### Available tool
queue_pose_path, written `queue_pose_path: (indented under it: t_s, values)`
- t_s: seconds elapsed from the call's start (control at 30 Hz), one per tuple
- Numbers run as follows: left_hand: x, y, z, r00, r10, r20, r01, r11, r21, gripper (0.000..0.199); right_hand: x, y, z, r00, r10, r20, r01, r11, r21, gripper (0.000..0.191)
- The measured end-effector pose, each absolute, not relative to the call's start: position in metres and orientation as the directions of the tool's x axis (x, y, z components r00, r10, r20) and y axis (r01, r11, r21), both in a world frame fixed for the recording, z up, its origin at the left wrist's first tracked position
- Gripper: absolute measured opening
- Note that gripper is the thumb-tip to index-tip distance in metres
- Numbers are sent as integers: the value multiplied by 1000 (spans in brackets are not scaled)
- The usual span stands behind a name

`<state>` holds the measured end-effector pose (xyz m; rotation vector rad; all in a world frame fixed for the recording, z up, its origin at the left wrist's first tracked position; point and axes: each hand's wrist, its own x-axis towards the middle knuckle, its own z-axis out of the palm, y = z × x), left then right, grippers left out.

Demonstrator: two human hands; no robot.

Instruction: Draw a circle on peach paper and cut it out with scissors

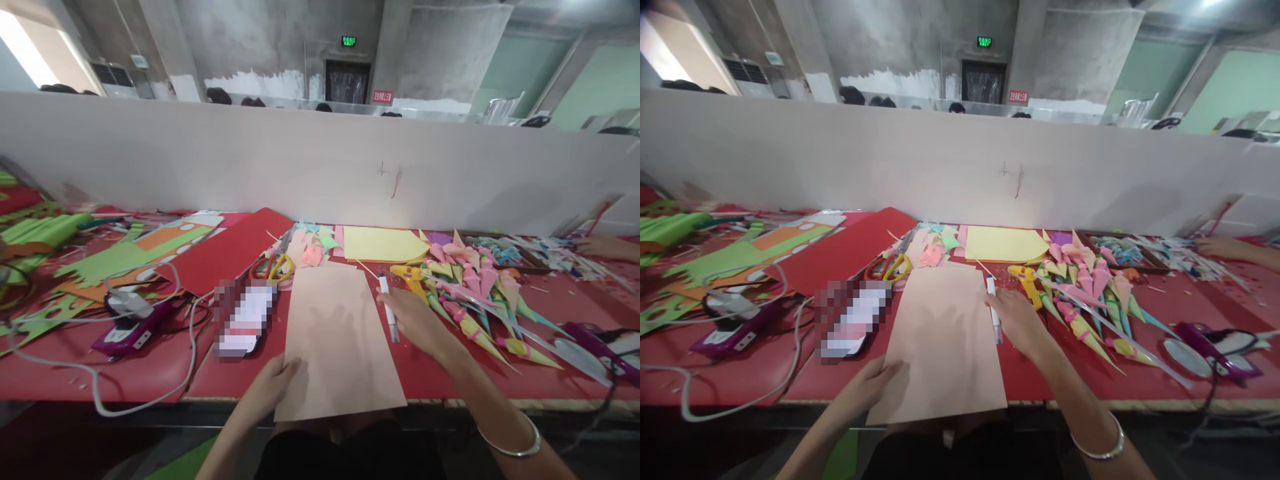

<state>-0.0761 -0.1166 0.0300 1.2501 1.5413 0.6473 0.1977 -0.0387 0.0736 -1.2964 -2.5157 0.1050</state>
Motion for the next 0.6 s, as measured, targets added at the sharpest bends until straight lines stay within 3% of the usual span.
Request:
queue_pose_path:
  t_s: [0.13,0.23,0.37,0.6]
  values:
    - [-71,-112,26,52,980,-190,484,142,863,32,185,-56,74,-494,811,313,695,585,-419,26]
    - [-67,-113,26,1,993,-114,583,92,807,45,171,-67,56,-531,792,302,567,597,-568,27]
    - [-70,-115,25,-135,984,-113,747,176,641,59,163,-75,27,-586,783,209,562,579,-591,35]
    - [-75,-109,28,-45,998,-34,830,56,555,44,177,-81,24,-599,782,173,547,557,-625,34]
